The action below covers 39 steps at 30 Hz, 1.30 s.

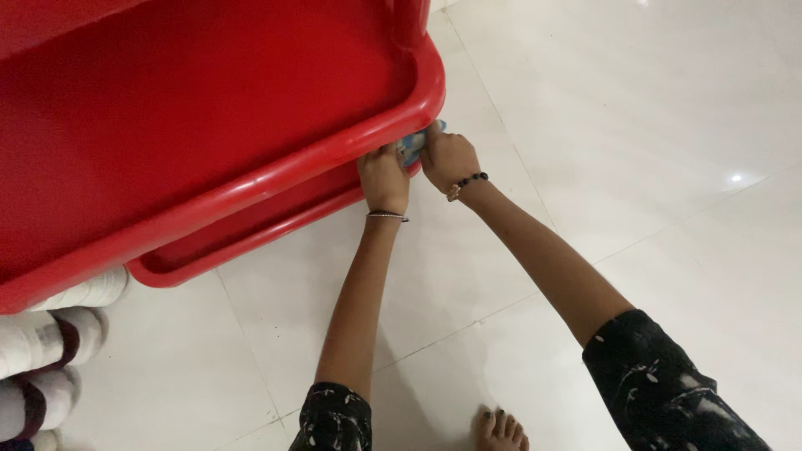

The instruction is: The person wipes the shelves of a red plastic shoe rack with a cloth, then places several pairs of shoes and slippers from the floor onto the rack shelves.

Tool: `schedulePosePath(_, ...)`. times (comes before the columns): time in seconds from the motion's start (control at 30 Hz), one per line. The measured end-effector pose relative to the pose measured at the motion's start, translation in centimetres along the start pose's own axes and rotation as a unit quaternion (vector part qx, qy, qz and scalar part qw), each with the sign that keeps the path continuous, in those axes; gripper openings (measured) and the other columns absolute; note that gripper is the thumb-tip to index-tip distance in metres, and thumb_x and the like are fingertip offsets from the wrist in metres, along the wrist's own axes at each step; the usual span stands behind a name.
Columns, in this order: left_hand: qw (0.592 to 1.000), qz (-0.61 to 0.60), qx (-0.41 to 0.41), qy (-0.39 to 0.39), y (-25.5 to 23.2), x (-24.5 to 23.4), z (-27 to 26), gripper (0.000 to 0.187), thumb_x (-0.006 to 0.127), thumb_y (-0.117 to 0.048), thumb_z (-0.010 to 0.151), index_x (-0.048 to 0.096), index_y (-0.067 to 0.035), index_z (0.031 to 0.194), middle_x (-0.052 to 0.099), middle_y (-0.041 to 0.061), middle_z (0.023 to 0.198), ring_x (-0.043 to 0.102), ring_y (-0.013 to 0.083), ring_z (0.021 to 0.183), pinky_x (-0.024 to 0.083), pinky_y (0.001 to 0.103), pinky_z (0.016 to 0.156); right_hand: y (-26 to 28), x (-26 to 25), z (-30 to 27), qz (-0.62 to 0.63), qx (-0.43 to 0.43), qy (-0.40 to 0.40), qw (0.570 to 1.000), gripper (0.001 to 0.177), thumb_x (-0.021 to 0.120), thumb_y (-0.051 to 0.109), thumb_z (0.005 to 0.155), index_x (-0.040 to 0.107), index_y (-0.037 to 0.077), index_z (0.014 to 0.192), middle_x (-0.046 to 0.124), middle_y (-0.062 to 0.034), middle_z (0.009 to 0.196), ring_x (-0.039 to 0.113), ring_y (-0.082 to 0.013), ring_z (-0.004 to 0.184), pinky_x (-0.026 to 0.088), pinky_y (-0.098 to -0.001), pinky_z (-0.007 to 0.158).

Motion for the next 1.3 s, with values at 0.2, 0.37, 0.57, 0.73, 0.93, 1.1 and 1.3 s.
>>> schedulePosePath(0.2,0.976,0.148,0.156,0.028,0.4,-0.9,-1.6,0.041,0.060,-0.005,0.092,0.061,-0.001,0.133,0.062,0.014,0.137,0.053,0.0340,0.131,0.047,0.047,0.102,0.0,1.2,-1.5,-0.149,0.023,0.110,0.982,0.029,0.058,0.033,0.094,0.062,0.004,0.096,0.070,-0.0153,0.066,0.069,-0.0344,0.062,0.053,-0.0451,0.064)
schedulePosePath(0.37,0.943,0.235,0.190,0.138,1.3,-3.3,-2.0,0.043,0.058,-0.008,0.098,0.059,-0.002,0.140,0.059,0.011,0.138,0.054,0.0301,0.125,0.047,0.046,0.102,3.1,2.9,-3.3,-0.243,-0.034,0.163,0.956,0.035,0.057,0.039,0.100,0.071,0.008,0.090,0.070,-0.0115,0.073,0.069,-0.0294,0.067,0.054,-0.0436,0.071)
schedulePosePath(0.57,0.964,0.186,0.186,0.042,5.5,-12.6,-4.0,0.054,0.056,-0.006,0.092,0.059,-0.022,0.142,0.057,0.011,0.138,0.058,0.0281,0.121,0.047,0.044,0.095,10.6,3.4,-4.0,-0.255,-0.274,-0.046,0.926,0.038,0.063,0.020,0.088,0.065,0.003,0.123,0.070,-0.0120,0.111,0.068,-0.0255,0.100,0.053,-0.0404,0.082)
schedulePosePath(0.73,0.944,0.264,0.173,0.092,12.1,-19.4,-7.4,0.037,0.059,-0.013,0.094,0.061,-0.010,0.131,0.059,0.008,0.129,0.059,0.0276,0.115,0.047,0.044,0.104,18.8,8.1,-4.9,-0.203,-0.374,-0.012,0.905,0.041,0.061,0.013,0.092,0.063,0.002,0.132,0.064,-0.0154,0.124,0.059,-0.0306,0.113,0.048,-0.0459,0.092)
schedulePosePath(0.93,0.890,0.415,0.164,0.093,19.1,-28.5,-12.3,0.040,0.058,-0.015,0.092,0.061,-0.006,0.130,0.059,0.007,0.130,0.057,0.0242,0.109,0.048,0.038,0.092,30.4,13.8,-5.8,-0.134,-0.386,0.037,0.912,0.053,0.063,0.018,0.085,0.056,-0.001,0.134,0.061,-0.0211,0.126,0.056,-0.0366,0.119,0.045,-0.0489,0.097)
schedulePosePath(1.1,0.881,0.451,0.116,0.076,22.9,-34.5,-14.9,0.049,0.057,-0.012,0.090,0.059,-0.010,0.140,0.056,0.006,0.136,0.056,0.0240,0.103,0.047,0.036,0.086,37.8,17.3,-5.6,-0.132,-0.381,0.152,0.903,0.063,0.066,0.016,0.085,0.046,-0.004,0.142,0.053,-0.0220,0.137,0.051,-0.0358,0.124,0.043,-0.0495,0.102)
schedulePosePath(1.3,0.919,0.379,0.077,0.073,24.4,-33.8,-15.7,0.058,0.057,-0.007,0.089,0.052,-0.006,0.147,0.052,0.016,0.141,0.057,0.0286,0.109,0.051,0.037,0.090,37.2,17.9,-6.2,-0.166,-0.417,0.076,0.890,0.067,0.060,0.010,0.086,0.043,-0.002,0.150,0.052,-0.0173,0.143,0.051,-0.0302,0.126,0.043,-0.0464,0.103)
Point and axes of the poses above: each hand's wrist, its own z-axis towards the middle knuckle, its own x-axis out of the palm, y = z × x, the point moved 3 cm from there along z, towards the middle knuckle
